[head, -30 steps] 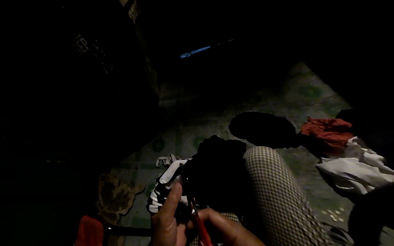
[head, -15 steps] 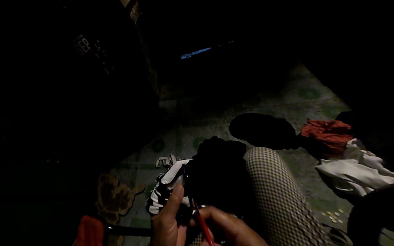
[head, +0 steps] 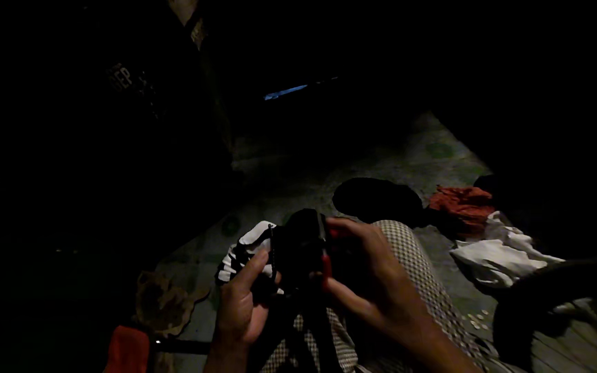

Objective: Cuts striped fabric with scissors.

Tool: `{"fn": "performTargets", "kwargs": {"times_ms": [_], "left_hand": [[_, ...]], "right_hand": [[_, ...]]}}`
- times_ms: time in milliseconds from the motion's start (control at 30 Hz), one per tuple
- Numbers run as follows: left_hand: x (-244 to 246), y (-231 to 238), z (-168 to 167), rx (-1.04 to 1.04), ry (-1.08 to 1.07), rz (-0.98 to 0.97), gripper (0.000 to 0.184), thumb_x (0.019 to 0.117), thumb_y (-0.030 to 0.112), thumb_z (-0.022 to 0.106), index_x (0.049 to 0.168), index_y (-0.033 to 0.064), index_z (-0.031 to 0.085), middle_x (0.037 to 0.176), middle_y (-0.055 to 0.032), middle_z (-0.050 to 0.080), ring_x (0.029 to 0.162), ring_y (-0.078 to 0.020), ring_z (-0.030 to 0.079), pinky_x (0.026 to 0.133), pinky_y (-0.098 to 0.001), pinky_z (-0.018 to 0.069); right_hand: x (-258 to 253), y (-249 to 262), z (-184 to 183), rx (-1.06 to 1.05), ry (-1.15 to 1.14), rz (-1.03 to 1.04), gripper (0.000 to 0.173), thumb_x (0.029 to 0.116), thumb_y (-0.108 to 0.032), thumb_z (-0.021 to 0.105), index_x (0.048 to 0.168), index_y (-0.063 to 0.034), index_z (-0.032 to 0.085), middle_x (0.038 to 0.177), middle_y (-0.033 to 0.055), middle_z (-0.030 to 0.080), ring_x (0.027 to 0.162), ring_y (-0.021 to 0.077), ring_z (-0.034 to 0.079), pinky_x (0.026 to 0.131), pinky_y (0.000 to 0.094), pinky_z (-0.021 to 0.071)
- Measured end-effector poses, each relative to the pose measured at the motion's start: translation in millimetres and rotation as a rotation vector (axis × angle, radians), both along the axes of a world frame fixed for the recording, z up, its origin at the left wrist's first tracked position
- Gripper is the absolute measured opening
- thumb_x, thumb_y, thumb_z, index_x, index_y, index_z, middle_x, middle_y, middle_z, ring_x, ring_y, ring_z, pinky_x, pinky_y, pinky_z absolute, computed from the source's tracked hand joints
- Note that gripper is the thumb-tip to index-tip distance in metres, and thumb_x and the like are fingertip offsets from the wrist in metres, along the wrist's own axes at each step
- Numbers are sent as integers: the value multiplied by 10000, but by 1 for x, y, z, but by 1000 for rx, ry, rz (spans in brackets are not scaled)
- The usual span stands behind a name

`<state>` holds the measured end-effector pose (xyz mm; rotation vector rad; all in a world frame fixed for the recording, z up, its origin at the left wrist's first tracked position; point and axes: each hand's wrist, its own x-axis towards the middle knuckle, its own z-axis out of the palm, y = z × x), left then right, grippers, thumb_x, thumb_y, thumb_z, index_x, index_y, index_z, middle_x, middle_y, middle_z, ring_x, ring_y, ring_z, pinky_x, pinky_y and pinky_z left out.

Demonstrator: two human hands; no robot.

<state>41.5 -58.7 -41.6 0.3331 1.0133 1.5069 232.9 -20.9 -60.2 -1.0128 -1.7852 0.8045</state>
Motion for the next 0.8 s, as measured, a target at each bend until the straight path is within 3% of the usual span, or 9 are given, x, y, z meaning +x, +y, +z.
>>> {"fn": "performTargets", "kwargs": {"times_ms": [100, 167, 233, 367, 533, 633, 700, 800], "left_hand": [[1, 17, 17, 51, 97, -45, 212, 1009, 90, 536, 932, -6, 709, 720, -82, 658, 597, -101, 622, 586, -239, 563], [2, 27, 30, 49, 168, -26, 175, 1006, 72, 563, 946, -3, 709, 749, -92, 683, 610, -115, 646, 584, -252, 580], [2, 40, 39, 51, 208, -13, 163, 1008, 81, 589, 974, -5, 723, 777, -98, 694, 610, -119, 643, 574, -249, 574], [-2, 69, 45, 83, 191, -66, 142, 1002, 133, 613, 1011, 25, 705, 802, -80, 686, 619, -104, 634, 568, -245, 565], [4, 104, 57, 77, 218, -92, 105, 984, 94, 620, 1011, 16, 686, 841, -67, 696, 648, -110, 647, 607, -251, 580], [3, 129, 65, 88, 286, -95, 116, 989, 103, 611, 1006, 12, 680, 813, -67, 691, 657, -117, 656, 622, -262, 585], [0, 147, 70, 105, 305, -122, 127, 1000, 122, 594, 1026, 21, 665, 809, -62, 683, 654, -117, 652, 616, -266, 584], [-1, 175, 76, 185, 259, -158, 115, 1006, 104, 572, 1022, 24, 653, 809, -56, 672, 644, -111, 645, 603, -256, 580]], "right_hand": [[-18, 40, -2, 70, 25, 68, 709, 834, -269, 772, 1473, -153, 487, 1354, 99, 523, 1155, 166, 591, 892, 355, 574], [-17, 71, -10, 93, 68, 162, 687, 839, -133, 756, 1468, -100, 480, 1351, 116, 540, 1135, 166, 627, 903, 338, 590], [-7, 95, -14, 61, 101, 202, 650, 845, -55, 752, 1445, -106, 507, 1314, 111, 564, 1059, 162, 655, 860, 323, 607], [21, 121, -13, -25, 82, 126, 540, 846, -23, 745, 1355, -127, 599, 1231, 96, 643, 973, 172, 686, 803, 338, 612], [46, 138, 4, 26, 110, -28, 521, 836, 48, 722, 1328, -75, 604, 1168, 106, 663, 944, 151, 671, 802, 319, 584], [61, 150, 42, 216, 109, -83, 426, 901, -85, 731, 1306, -37, 610, 1157, 111, 655, 922, 111, 656, 800, 283, 575], [65, 155, 73, 305, 62, -156, 378, 949, -207, 715, 1290, -70, 629, 1114, 104, 655, 916, 120, 650, 803, 294, 571], [63, 161, 112, 443, -49, -247, 372, 951, -213, 710, 1290, -78, 636, 1100, 123, 674, 944, 165, 664, 843, 312, 571]]}}
